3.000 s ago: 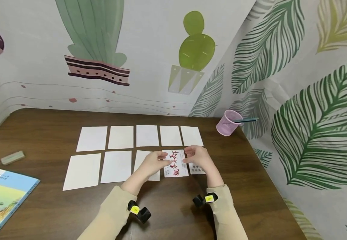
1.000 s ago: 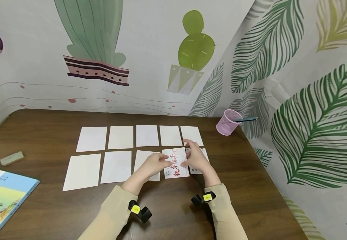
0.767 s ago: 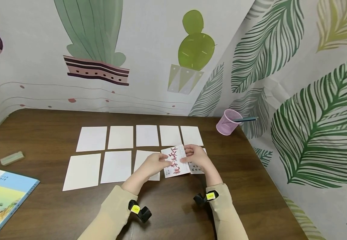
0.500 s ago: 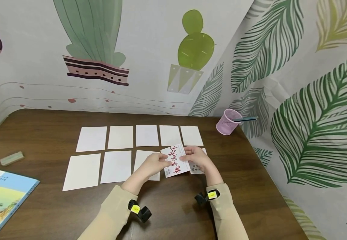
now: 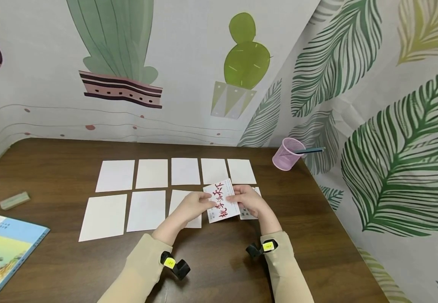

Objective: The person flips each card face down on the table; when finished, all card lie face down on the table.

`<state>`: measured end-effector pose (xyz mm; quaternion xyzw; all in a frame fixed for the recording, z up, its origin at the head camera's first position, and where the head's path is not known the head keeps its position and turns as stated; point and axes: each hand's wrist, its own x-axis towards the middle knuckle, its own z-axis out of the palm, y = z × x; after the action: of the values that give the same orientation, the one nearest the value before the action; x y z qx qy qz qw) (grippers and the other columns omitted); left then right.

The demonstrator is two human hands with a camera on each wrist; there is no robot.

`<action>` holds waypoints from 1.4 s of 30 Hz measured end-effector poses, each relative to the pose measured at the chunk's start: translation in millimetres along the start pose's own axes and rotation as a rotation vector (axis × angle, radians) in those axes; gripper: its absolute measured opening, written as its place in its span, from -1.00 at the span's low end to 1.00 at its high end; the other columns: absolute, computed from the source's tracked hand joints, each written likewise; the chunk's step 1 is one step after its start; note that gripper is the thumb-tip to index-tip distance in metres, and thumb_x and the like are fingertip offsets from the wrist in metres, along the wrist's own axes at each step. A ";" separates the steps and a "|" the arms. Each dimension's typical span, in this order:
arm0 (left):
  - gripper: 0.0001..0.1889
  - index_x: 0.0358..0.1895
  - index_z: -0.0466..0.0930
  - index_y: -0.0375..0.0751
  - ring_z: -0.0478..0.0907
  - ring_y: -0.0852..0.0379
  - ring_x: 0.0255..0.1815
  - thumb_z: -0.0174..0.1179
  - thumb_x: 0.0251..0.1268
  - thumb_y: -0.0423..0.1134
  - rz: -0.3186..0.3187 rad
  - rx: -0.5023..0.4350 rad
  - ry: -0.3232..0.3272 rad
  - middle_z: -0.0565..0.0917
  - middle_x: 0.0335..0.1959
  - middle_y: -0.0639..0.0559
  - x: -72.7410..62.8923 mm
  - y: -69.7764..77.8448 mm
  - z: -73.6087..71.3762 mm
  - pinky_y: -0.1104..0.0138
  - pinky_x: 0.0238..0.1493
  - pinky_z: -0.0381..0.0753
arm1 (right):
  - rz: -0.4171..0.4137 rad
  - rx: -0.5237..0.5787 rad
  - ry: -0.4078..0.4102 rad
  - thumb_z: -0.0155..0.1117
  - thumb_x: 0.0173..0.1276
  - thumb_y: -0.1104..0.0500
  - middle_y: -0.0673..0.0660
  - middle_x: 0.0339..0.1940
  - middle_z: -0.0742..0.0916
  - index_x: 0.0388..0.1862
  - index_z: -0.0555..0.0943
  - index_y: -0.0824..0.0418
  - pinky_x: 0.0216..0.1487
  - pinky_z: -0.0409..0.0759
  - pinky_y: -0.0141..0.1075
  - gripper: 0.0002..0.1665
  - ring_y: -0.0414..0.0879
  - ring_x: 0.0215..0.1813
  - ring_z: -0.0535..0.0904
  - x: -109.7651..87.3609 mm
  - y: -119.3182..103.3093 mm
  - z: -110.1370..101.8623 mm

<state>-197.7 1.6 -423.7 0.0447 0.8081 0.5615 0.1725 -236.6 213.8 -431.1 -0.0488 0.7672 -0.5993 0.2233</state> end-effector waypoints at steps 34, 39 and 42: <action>-0.55 0.18 0.54 -0.44 0.67 -0.09 0.05 0.28 0.25 -0.32 0.177 -0.336 0.144 0.68 0.04 -0.32 -6.9 18.8 -8.5 0.20 0.00 0.69 | -0.172 0.061 0.053 0.09 0.49 0.22 0.32 0.11 0.63 0.23 0.43 0.54 0.03 0.68 -0.25 -0.53 -0.25 -0.13 0.65 -12.2 -34.3 34.0; -0.60 0.16 0.54 -0.50 0.69 -0.09 -0.01 0.21 0.27 -0.40 0.149 -0.352 0.156 0.66 0.04 -0.39 -4.7 16.3 -8.5 0.24 -0.09 0.72 | -0.143 0.036 0.078 0.13 0.43 0.28 0.20 0.00 0.65 0.23 0.44 0.54 0.06 0.67 -0.26 -0.53 -0.25 -0.14 0.61 -10.2 -29.9 27.2; -0.61 0.16 0.52 -0.53 0.69 -0.09 -0.01 0.19 0.28 -0.43 0.121 -0.357 0.176 0.65 0.05 -0.40 -2.7 14.2 -8.2 0.25 -0.10 0.72 | -0.130 0.012 0.115 0.18 0.40 0.29 0.19 -0.01 0.64 0.21 0.46 0.53 0.09 0.65 -0.27 -0.53 -0.25 -0.12 0.59 -8.7 -25.9 21.5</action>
<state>-199.6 -1.2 -407.4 0.0125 0.7037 0.7067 0.0723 -225.2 190.4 -408.2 -0.0628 0.7702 -0.6192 0.1397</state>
